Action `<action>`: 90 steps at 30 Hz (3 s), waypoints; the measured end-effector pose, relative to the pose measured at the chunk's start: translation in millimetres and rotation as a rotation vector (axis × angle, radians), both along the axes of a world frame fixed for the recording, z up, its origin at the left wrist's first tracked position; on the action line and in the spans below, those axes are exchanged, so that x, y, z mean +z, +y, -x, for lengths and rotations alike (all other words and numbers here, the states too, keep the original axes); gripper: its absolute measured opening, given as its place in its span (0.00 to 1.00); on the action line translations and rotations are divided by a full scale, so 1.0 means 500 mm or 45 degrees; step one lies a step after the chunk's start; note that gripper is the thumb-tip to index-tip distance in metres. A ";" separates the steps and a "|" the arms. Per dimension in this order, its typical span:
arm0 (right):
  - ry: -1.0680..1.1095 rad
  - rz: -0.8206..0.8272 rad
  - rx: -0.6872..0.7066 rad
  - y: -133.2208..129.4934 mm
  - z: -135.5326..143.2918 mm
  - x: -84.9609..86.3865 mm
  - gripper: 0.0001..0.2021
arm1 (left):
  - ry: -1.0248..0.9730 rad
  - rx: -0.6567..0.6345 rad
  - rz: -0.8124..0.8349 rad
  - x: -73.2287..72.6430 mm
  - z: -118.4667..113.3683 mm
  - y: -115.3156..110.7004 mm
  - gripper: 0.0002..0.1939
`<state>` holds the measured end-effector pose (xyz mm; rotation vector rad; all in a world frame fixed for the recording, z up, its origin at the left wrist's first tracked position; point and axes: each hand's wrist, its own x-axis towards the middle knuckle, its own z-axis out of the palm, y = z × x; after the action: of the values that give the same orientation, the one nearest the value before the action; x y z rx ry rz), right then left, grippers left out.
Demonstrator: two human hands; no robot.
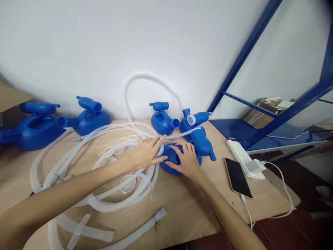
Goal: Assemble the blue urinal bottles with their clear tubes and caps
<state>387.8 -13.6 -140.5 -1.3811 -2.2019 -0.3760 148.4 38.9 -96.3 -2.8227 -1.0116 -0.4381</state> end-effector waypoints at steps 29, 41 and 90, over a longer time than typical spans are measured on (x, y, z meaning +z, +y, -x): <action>0.114 -0.132 -0.057 0.005 0.004 -0.016 0.44 | 0.263 -0.331 -0.212 0.037 0.025 0.059 0.42; 0.108 -0.055 0.003 -0.009 -0.001 0.000 0.29 | 0.202 -0.181 -0.112 0.042 -0.032 0.013 0.18; 0.124 -0.046 0.173 -0.007 -0.021 0.004 0.22 | -0.483 -0.385 -0.245 -0.008 -0.065 0.032 0.07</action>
<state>398.5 -16.9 -138.6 -1.1972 -2.1836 -0.2921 181.1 55.1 -100.5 -2.7756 -0.5444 -1.0720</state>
